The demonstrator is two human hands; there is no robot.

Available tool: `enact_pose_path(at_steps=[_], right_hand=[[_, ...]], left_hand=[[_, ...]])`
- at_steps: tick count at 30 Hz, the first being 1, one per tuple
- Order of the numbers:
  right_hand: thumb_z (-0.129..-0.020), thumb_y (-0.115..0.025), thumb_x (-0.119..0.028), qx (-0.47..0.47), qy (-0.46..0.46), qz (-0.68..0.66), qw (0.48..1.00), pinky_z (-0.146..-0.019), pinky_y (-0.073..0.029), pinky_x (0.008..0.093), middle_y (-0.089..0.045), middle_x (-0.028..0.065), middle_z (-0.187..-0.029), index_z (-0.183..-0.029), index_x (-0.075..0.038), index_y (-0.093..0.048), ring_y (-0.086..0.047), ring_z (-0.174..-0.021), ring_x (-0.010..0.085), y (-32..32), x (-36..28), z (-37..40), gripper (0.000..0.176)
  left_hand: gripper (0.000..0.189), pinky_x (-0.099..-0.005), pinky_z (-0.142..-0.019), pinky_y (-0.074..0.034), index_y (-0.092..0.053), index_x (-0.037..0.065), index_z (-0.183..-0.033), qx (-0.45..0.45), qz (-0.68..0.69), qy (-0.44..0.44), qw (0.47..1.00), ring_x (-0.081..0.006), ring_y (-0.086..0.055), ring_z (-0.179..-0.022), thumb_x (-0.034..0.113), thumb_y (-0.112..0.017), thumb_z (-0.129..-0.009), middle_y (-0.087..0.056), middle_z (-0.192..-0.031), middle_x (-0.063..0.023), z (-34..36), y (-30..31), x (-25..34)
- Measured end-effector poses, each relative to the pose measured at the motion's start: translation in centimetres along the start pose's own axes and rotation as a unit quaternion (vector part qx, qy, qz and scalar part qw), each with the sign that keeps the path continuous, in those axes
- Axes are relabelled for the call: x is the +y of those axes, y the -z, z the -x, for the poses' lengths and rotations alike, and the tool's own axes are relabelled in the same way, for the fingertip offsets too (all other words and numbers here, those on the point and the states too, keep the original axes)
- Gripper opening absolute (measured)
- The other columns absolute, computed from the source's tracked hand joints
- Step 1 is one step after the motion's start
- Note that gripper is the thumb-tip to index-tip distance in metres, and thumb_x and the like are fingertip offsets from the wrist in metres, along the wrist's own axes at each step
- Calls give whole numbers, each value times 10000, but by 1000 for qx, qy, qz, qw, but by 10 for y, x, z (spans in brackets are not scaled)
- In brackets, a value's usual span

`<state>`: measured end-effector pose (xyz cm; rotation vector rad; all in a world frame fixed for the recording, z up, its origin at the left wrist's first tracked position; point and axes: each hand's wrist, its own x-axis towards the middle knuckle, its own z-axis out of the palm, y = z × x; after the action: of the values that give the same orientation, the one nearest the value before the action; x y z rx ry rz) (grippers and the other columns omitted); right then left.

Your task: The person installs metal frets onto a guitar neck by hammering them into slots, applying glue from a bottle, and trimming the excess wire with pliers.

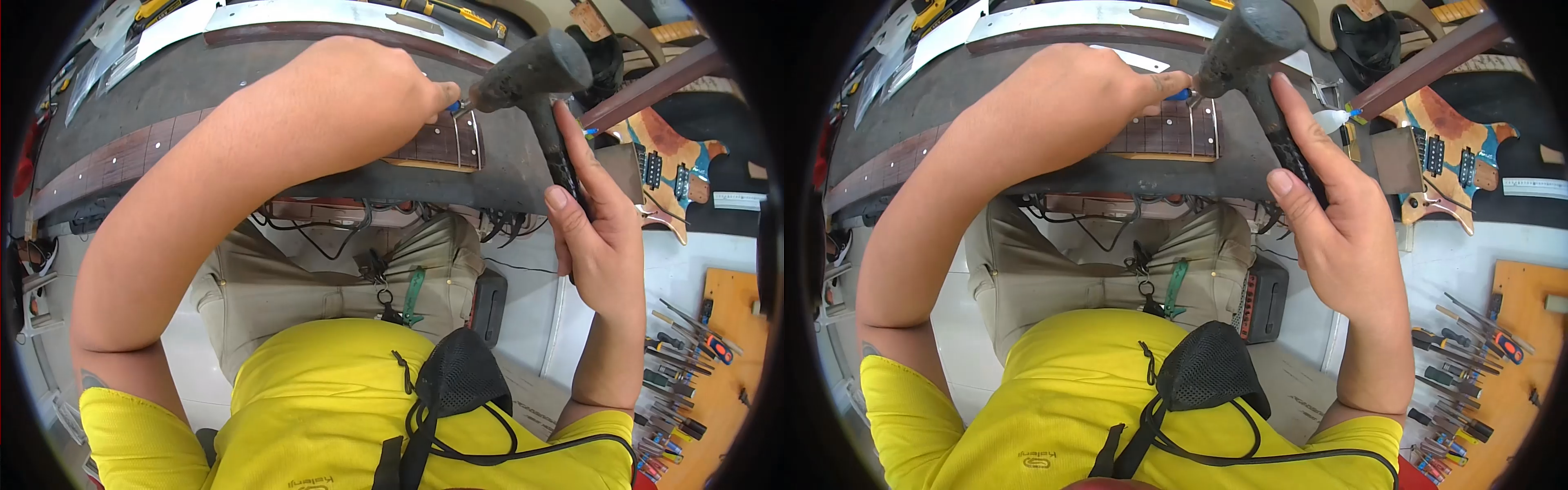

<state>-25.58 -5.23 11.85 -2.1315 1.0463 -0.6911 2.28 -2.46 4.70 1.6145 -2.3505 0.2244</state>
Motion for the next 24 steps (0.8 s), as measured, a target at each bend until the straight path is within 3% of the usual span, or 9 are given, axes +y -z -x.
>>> enact_pose_path(at_steps=[3, 10, 13, 18, 24], right_hand=[[-1093, -556, -92, -10, -14, 11, 1000, -438, -318, 200, -550, -56, -703, -1689, -72, -381, -376, -472, 7, 1, -2, 1, 622], [-1083, -576, -112, 28, 3, 57, 998, -437, -316, 186, -534, -47, -695, -1691, -67, -373, -383, -464, 11, 0, -10, -2, 643], [-1079, -576, -105, 9, 13, 52, 999, -440, -317, 189, -530, -58, -700, -1692, -73, -375, -385, -470, 11, 0, -10, -5, 646], [-1089, -563, -96, -81, -57, 90, 991, -441, -306, 191, -512, -69, -684, -1703, -97, -360, -392, -475, 9, -2, -13, -11, 647], [-1096, -570, -112, 84, 33, -6, 996, -412, -323, 194, -484, -35, -677, -1704, -44, -315, -416, -446, 29, -9, -21, -9, 663]], left_hand=[[263, -461, -695, -583, -722, 76, -1225, 57, 24, -17, 998, -363, -747, -792, 220, -677, -1009, -742, -808, -169, 3, -20, -7], [239, -470, -633, -561, -729, 72, -1163, 90, 33, 14, 995, -351, -733, -737, 255, -685, -1016, -721, -729, -153, 8, -29, -4], [218, -462, -664, -545, -746, 79, -1128, 104, 26, 25, 994, -339, -731, -730, 257, -683, -1018, -713, -701, -134, 7, -34, -1], [182, -448, -745, -489, -761, 101, -1099, 74, 0, 19, 997, -326, -719, -719, 237, -680, -1010, -722, -708, -129, 7, -29, 0], [185, -466, -703, -549, -750, 51, -1088, 96, 63, -2, 993, -355, -736, -742, 199, -692, -992, -714, -714, -168, 7, -34, -5]])
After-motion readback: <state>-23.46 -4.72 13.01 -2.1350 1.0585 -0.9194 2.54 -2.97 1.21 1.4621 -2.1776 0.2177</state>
